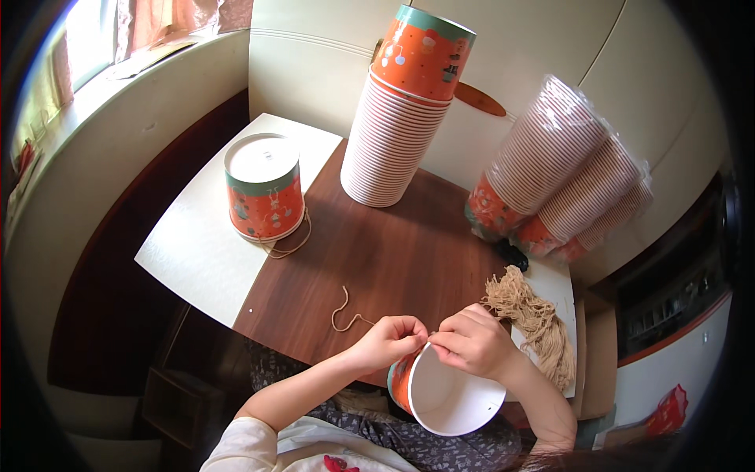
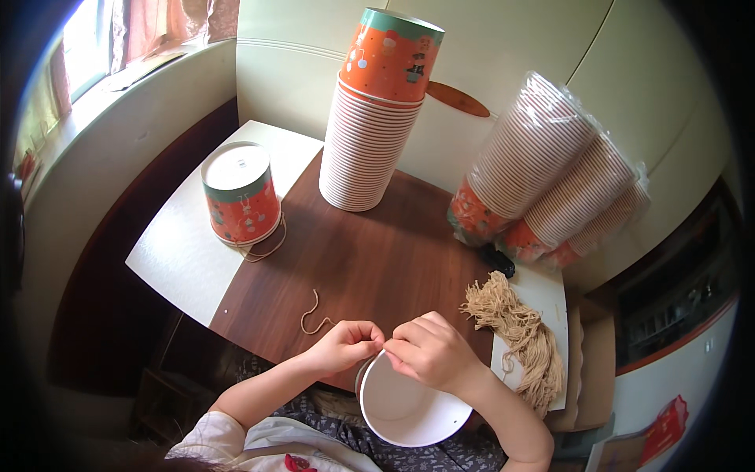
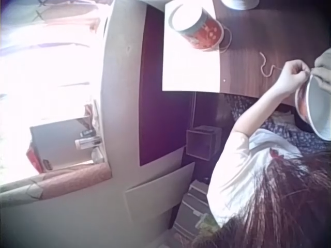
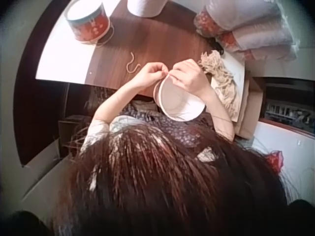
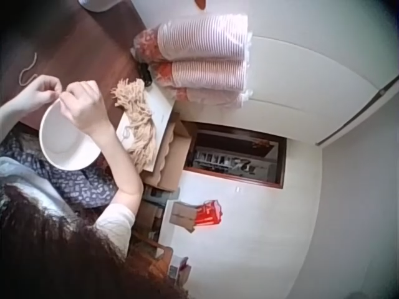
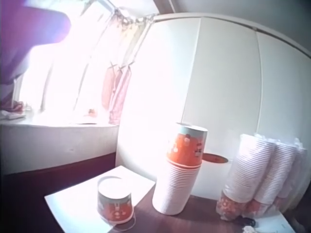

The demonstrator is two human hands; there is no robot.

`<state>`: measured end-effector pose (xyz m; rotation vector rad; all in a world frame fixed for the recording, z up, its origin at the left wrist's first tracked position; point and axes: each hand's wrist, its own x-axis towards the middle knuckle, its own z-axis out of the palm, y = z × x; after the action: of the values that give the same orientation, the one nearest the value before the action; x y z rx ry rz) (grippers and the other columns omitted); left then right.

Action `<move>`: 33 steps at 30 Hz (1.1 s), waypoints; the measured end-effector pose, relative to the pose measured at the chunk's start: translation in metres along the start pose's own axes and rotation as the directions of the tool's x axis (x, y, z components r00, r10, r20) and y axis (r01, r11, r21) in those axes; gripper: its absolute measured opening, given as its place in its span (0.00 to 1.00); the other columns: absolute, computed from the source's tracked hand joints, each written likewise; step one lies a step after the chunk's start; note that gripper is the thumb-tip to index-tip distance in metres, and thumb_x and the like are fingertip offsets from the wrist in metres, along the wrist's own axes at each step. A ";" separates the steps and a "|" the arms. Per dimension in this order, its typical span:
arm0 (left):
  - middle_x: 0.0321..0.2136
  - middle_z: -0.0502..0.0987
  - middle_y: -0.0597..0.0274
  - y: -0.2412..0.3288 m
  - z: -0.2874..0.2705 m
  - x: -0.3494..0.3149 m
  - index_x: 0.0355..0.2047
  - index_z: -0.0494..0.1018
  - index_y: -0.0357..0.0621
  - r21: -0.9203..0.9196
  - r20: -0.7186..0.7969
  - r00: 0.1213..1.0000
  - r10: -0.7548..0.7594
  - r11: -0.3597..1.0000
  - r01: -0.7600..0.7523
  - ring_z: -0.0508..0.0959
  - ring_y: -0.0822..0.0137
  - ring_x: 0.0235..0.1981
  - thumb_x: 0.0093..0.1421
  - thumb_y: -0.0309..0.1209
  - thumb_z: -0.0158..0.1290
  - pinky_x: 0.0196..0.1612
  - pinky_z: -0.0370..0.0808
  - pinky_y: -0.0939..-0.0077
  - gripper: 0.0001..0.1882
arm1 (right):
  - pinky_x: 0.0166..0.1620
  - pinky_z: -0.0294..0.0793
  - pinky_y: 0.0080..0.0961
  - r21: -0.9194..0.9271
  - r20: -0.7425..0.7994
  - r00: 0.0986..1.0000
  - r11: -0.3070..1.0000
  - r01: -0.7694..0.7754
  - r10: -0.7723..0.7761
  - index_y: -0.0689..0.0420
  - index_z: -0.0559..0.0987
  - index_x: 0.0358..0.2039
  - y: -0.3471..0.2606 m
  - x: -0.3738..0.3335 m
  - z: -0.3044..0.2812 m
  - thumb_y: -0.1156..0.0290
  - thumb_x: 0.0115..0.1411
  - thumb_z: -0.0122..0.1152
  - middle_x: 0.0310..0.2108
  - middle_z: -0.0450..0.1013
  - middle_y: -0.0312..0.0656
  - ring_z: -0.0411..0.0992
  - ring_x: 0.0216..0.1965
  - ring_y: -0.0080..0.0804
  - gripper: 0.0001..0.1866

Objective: Attaching handles or strings to paper buckets for packaging.

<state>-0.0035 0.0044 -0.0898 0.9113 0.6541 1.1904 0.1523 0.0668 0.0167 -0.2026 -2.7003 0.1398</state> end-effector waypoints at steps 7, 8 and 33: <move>0.27 0.70 0.71 -0.008 0.000 -0.001 0.32 0.68 0.39 -0.146 0.041 0.988 0.146 0.980 -0.139 0.68 0.83 0.28 0.61 0.26 0.44 0.30 0.67 0.88 0.05 | 0.30 0.72 0.26 0.027 -0.040 0.994 0.994 -0.104 0.105 0.57 0.76 0.26 -0.001 -0.002 0.007 0.77 0.38 0.65 0.26 0.71 0.36 0.71 0.26 0.33 0.11; 0.26 0.69 0.72 -0.012 -0.002 -0.001 0.32 0.67 0.41 -0.144 0.072 0.986 0.148 0.980 -0.136 0.68 0.84 0.27 0.61 0.26 0.44 0.29 0.67 0.90 0.04 | 0.33 0.73 0.27 0.037 -0.041 0.989 0.990 -0.137 0.139 0.57 0.76 0.28 -0.001 -0.003 0.009 0.78 0.38 0.64 0.28 0.72 0.38 0.72 0.28 0.35 0.12; 0.25 0.74 0.61 0.032 -0.008 -0.011 0.31 0.71 0.42 0.833 0.403 0.711 0.576 0.091 -0.546 0.75 0.64 0.26 0.45 0.26 0.55 0.30 0.73 0.70 0.10 | 0.33 0.73 0.30 0.086 0.046 0.994 0.991 -0.104 0.101 0.56 0.68 0.36 0.020 -0.024 0.022 0.75 0.45 0.61 0.27 0.72 0.41 0.73 0.29 0.37 0.17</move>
<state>-0.0290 -0.0011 -0.0664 2.3574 1.0994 1.4858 0.1675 0.0807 -0.0153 -0.3153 -2.7179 0.2964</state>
